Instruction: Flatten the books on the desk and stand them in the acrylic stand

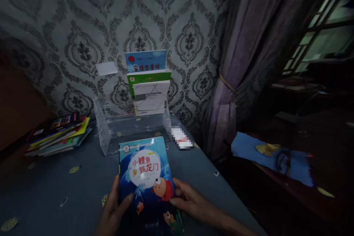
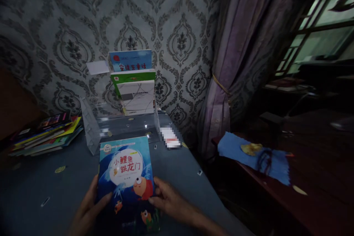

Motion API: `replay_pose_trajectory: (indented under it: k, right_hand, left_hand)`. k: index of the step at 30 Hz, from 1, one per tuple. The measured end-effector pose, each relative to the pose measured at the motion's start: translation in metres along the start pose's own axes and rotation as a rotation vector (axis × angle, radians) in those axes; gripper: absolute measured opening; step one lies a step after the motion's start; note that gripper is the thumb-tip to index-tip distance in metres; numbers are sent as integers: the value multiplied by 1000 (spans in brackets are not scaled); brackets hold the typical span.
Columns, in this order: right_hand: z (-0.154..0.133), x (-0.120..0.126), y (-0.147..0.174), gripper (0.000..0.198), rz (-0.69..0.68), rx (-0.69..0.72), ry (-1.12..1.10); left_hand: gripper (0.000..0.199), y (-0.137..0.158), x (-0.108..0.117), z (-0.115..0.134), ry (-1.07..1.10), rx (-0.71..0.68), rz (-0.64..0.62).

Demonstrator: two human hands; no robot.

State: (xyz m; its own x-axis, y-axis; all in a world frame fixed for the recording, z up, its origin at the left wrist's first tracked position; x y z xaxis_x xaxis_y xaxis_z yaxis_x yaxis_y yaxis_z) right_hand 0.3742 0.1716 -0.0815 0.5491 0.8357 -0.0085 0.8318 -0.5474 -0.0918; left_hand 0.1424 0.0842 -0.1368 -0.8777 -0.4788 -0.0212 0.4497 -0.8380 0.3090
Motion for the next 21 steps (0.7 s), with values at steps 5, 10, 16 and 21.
replay_pose_trajectory:
  k: [5,10,16,21]
  right_hand:
    - [-13,27,-10,56,59,1,128]
    - [-41,62,-44,57,150,103,227]
    - [-88,100,-86,50,179,240,371]
    - [-114,111,-112,53,134,286,336]
  left_hand:
    - [100,-22,-25,59,25,-120,-33]
    - [92,-44,-62,148,2,-291,-130]
    - [81,-51,-96,231,-74,-507,-255]
    - [78,-66,-99,263,-87,-583,-252]
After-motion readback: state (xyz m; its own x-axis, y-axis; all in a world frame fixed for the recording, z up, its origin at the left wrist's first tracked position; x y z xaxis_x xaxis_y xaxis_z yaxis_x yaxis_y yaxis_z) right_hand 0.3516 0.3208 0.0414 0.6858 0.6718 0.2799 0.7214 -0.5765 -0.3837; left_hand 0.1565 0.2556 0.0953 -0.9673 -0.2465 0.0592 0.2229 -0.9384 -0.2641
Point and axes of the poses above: each hand's wrist, its own y-axis away from the middle knuckle, its own x-axis out of the back of the hand, z = x × y, the point moved 10 cm from there along -y, towards the middle knuckle, and after that the axes turned 7 degrees about x, right-handed, at the moved point
